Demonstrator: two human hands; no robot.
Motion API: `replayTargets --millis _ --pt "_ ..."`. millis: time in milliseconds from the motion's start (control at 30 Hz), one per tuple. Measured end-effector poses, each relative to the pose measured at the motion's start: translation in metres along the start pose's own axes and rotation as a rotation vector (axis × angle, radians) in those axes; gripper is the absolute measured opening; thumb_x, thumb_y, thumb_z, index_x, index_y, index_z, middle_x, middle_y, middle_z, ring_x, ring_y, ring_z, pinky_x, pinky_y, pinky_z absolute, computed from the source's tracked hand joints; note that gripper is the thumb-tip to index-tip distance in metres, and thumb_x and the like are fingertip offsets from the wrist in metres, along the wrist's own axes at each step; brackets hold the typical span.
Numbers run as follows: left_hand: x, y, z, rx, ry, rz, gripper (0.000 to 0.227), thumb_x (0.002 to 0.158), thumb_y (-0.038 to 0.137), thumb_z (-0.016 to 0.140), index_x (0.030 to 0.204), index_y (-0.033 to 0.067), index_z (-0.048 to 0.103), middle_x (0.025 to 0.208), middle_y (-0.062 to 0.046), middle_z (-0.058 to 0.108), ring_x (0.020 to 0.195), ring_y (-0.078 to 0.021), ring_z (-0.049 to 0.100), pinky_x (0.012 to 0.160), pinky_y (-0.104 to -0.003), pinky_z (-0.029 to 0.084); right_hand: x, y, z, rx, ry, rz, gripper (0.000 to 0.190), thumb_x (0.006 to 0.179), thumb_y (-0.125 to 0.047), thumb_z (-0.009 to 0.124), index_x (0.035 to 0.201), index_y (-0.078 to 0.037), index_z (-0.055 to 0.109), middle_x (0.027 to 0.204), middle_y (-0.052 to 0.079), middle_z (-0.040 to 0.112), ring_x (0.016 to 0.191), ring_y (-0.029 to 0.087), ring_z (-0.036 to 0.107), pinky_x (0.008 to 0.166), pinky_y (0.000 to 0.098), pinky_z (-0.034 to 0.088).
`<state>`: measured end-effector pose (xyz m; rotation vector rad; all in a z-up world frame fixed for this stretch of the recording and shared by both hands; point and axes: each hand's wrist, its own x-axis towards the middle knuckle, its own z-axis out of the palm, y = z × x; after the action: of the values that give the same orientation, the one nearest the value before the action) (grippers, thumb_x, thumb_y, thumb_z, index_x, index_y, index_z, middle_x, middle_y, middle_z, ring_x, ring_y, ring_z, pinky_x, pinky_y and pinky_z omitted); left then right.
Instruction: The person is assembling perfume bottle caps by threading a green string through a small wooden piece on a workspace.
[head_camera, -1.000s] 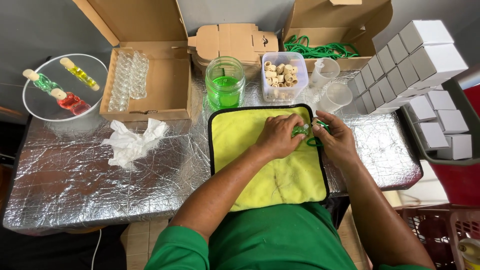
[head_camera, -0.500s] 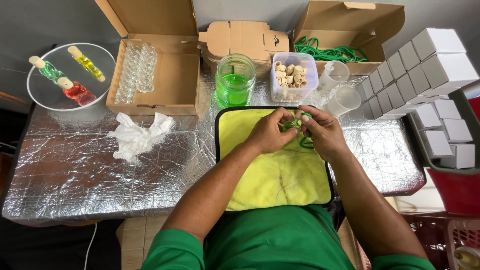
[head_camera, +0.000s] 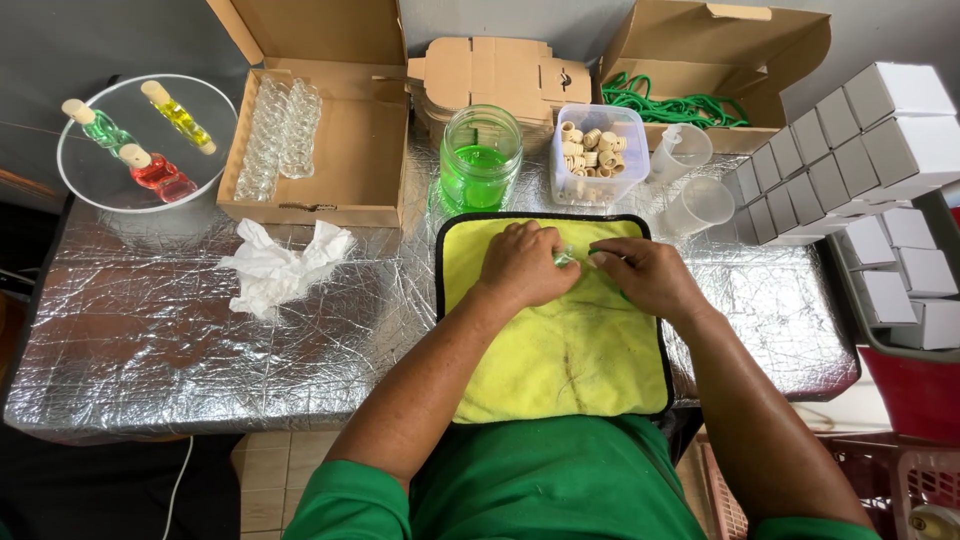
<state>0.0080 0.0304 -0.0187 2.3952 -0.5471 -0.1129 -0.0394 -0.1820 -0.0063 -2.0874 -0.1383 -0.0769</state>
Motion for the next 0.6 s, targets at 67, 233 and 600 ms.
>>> replayTargets --millis 67,233,600 --pt "-0.001 -0.001 -0.007 0.045 -0.011 -0.019 0.036 0.080 0.047 0.065 0.094 0.0148 0.072 0.091 -0.014 0.070 0.098 -0.0383 0.071 0.086 -0.051 0.055 0.008 -0.003 -0.005 -0.392 -0.038 -0.159 0.023 0.091 -0.018 0.078 0.113 -0.011 0.080 0.084 0.016 0.076 0.077 0.036 0.071 0.065 0.0471 0.053" --pt "-0.001 0.014 -0.012 0.042 0.011 0.134 0.057 0.082 0.053 0.062 0.120 0.0107 0.069 0.110 -0.020 0.069 0.113 -0.0431 0.065 0.098 -0.056 0.051 0.020 -0.025 -0.011 -0.334 -0.104 -0.200 0.019 0.092 -0.013 0.075 0.110 -0.011 0.080 0.086 0.011 0.079 0.083 0.030 0.074 0.073 0.0434 0.058" --pt "0.005 0.001 0.003 -0.211 0.124 0.328 0.028 0.094 0.030 0.068 0.107 0.0054 0.074 0.088 -0.018 0.074 0.092 -0.0386 0.073 0.088 -0.050 0.056 0.093 -0.073 -0.046 -0.559 -0.107 -0.524 0.013 0.099 -0.007 0.072 0.108 0.001 0.078 0.075 0.019 0.072 0.055 0.030 0.064 0.054 0.0392 0.053"
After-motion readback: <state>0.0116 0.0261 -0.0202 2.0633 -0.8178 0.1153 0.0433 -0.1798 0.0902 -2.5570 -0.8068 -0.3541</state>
